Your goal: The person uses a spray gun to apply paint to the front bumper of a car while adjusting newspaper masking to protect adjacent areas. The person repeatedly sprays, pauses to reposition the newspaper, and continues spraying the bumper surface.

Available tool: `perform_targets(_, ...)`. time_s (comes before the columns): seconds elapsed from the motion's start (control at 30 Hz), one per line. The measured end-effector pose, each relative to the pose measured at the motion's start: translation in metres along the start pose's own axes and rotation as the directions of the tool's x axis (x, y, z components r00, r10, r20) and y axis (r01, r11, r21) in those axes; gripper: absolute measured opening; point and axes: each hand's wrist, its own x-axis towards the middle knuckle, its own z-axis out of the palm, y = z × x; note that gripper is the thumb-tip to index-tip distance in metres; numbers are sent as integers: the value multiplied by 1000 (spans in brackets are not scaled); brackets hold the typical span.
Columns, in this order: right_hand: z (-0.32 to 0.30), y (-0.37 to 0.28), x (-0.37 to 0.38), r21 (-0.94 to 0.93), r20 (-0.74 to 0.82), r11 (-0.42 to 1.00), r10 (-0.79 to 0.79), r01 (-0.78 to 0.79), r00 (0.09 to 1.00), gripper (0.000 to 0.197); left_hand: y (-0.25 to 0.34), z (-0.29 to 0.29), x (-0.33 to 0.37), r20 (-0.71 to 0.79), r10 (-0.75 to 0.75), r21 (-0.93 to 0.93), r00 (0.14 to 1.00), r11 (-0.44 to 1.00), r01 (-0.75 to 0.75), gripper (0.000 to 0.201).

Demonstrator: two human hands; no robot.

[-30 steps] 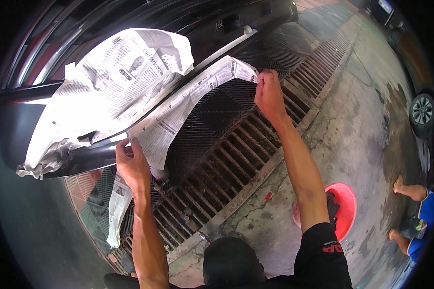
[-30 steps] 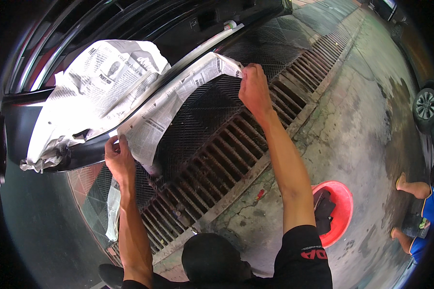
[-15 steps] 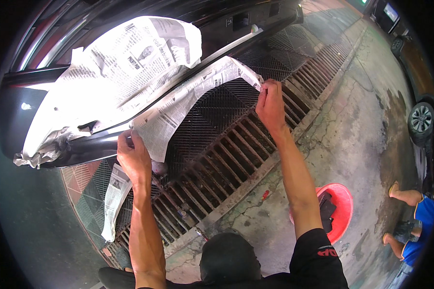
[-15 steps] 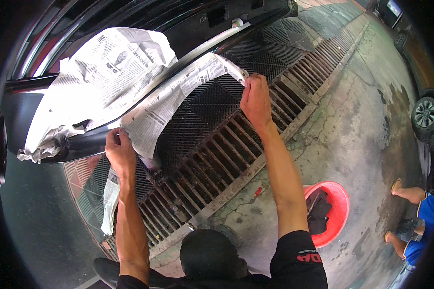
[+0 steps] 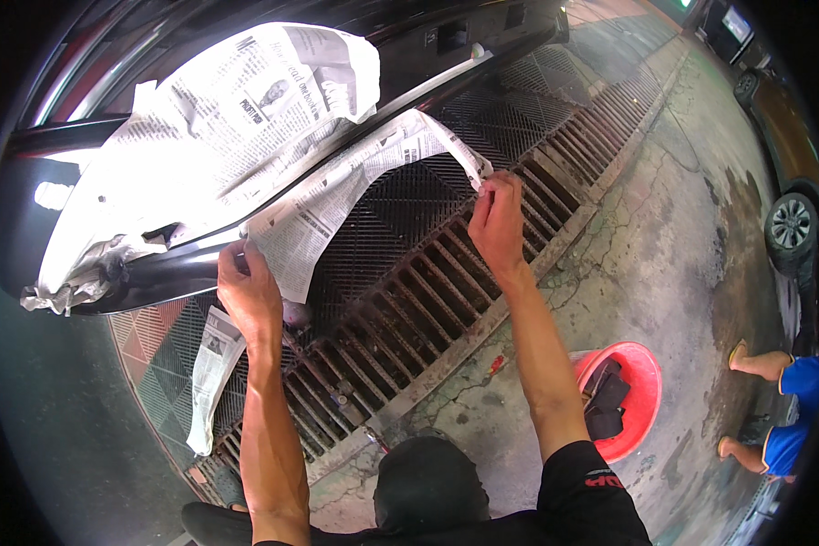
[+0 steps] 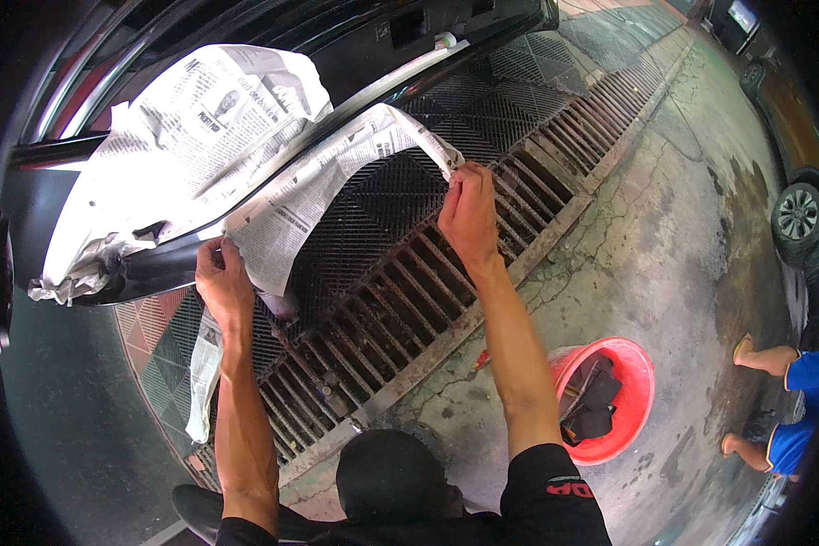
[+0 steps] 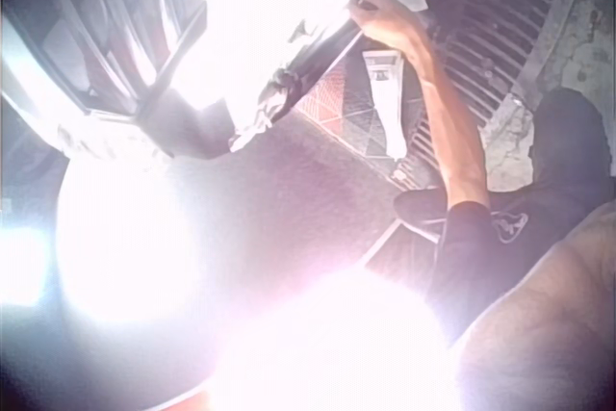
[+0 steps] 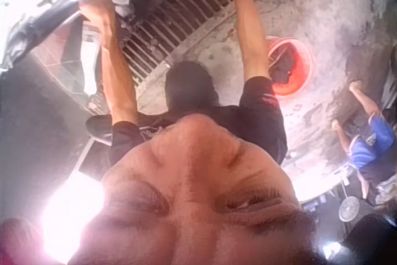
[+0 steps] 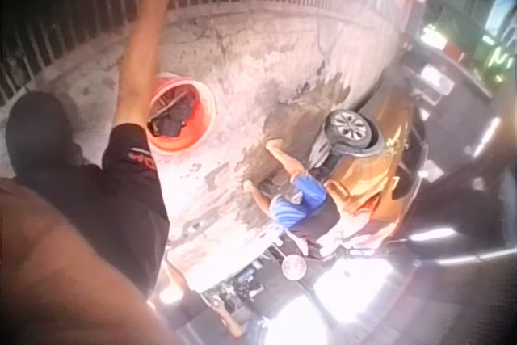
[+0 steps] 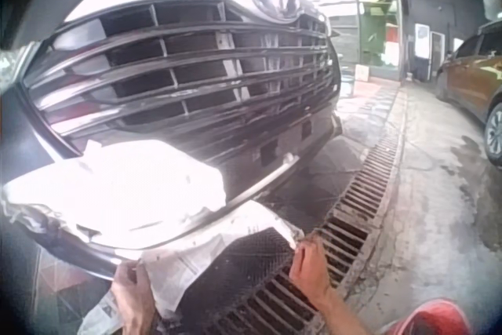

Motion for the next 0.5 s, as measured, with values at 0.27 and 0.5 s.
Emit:
perform_targets(0.27, -4, -16, -15, 7, 9, 999, 51, -51, 999, 22, -2, -1, 1, 2, -1, 7, 1000, 1000, 1, 28)
perform_targets(0.5, -12, -30, -24, 5, 27, 996, 84, -84, 996, 21, 1, -3, 0, 0, -25, 23, 1000, 999, 25, 30)
